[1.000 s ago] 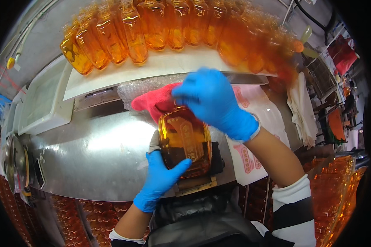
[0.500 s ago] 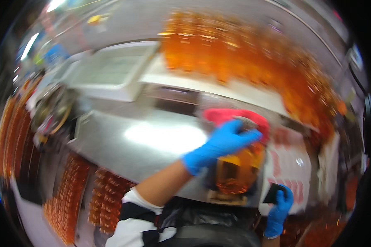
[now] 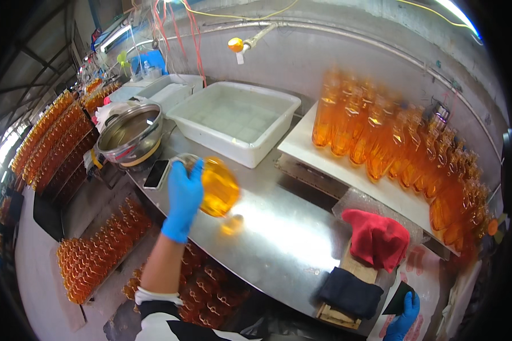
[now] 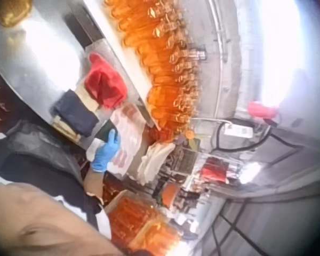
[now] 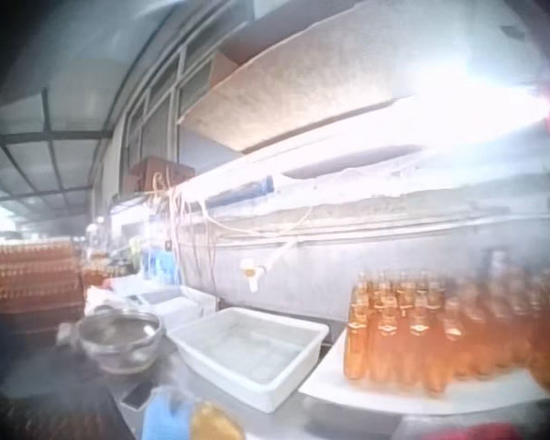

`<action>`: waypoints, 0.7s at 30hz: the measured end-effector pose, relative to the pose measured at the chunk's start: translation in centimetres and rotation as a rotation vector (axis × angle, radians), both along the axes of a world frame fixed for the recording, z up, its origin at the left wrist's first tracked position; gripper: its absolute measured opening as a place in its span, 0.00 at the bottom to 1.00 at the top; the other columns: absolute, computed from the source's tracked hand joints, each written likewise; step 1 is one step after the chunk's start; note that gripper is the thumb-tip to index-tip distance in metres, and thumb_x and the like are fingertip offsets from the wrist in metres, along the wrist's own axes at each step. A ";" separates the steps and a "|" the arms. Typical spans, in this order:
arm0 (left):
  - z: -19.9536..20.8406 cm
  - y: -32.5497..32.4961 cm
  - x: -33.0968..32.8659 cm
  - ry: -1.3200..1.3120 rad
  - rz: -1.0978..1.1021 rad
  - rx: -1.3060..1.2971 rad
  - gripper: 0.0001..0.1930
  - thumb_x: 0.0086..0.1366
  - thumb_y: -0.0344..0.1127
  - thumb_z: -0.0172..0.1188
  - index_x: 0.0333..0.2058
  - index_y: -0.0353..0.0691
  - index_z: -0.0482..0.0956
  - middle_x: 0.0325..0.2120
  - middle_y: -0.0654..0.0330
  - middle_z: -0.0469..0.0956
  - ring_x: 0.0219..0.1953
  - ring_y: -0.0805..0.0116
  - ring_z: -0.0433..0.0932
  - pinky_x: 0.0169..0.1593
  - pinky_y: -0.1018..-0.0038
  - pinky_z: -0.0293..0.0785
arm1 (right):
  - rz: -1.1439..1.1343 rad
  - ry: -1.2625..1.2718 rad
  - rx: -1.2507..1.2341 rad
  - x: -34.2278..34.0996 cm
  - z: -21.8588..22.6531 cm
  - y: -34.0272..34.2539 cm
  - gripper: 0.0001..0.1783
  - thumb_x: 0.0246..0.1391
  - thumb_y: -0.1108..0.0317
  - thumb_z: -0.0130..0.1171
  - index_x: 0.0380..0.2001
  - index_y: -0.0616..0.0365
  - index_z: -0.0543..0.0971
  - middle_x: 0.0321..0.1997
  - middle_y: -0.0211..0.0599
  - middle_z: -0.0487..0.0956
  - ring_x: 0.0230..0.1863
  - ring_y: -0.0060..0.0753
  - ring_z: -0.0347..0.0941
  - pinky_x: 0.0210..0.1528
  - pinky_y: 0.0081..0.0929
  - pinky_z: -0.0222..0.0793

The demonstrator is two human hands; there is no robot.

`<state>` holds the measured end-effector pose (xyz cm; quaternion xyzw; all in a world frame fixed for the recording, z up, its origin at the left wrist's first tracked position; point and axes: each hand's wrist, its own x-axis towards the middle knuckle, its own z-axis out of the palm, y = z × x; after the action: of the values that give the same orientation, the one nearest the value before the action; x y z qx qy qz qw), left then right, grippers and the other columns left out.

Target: The person applies adhesive labels to amber-colored plastic bottles filled with liquid. They pick each bottle from a tray, place it on a stand, apply a label from a sheet, smooth it, and return the bottle to the tray. The process repeats for multiple bottles.

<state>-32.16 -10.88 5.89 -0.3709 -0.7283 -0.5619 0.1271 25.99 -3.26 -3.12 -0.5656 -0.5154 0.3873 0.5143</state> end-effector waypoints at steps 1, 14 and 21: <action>-0.7 0.6 -4.1 0.086 0.117 -0.041 0.13 0.60 0.38 0.56 0.36 0.33 0.70 0.30 0.50 0.75 0.33 0.58 0.75 0.37 0.69 0.70 | -0.009 -0.160 0.025 -1.7 2.0 -0.6 0.14 0.54 0.63 0.53 0.39 0.61 0.75 0.35 0.35 0.77 0.35 0.27 0.71 0.41 0.23 0.66; -6.6 6.8 -30.6 -0.008 0.230 -0.223 0.16 0.59 0.38 0.55 0.39 0.31 0.68 0.35 0.44 0.74 0.38 0.49 0.74 0.40 0.63 0.68 | -0.088 -0.153 -0.207 -8.1 6.9 -2.5 0.16 0.55 0.65 0.51 0.41 0.69 0.75 0.37 0.40 0.77 0.37 0.30 0.69 0.45 0.24 0.63; -3.5 8.5 -25.2 0.092 0.306 0.120 0.18 0.57 0.36 0.58 0.43 0.30 0.72 0.39 0.51 0.74 0.41 0.64 0.73 0.47 0.70 0.68 | -0.062 1.068 -0.500 -6.6 4.2 -0.3 0.16 0.57 0.54 0.48 0.38 0.53 0.77 0.34 0.36 0.78 0.34 0.34 0.73 0.41 0.31 0.68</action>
<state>-57.37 -2.34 2.36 -0.2730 -0.7348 -0.5609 0.2664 19.42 -3.57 1.04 -0.4113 -0.0616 0.7130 0.5645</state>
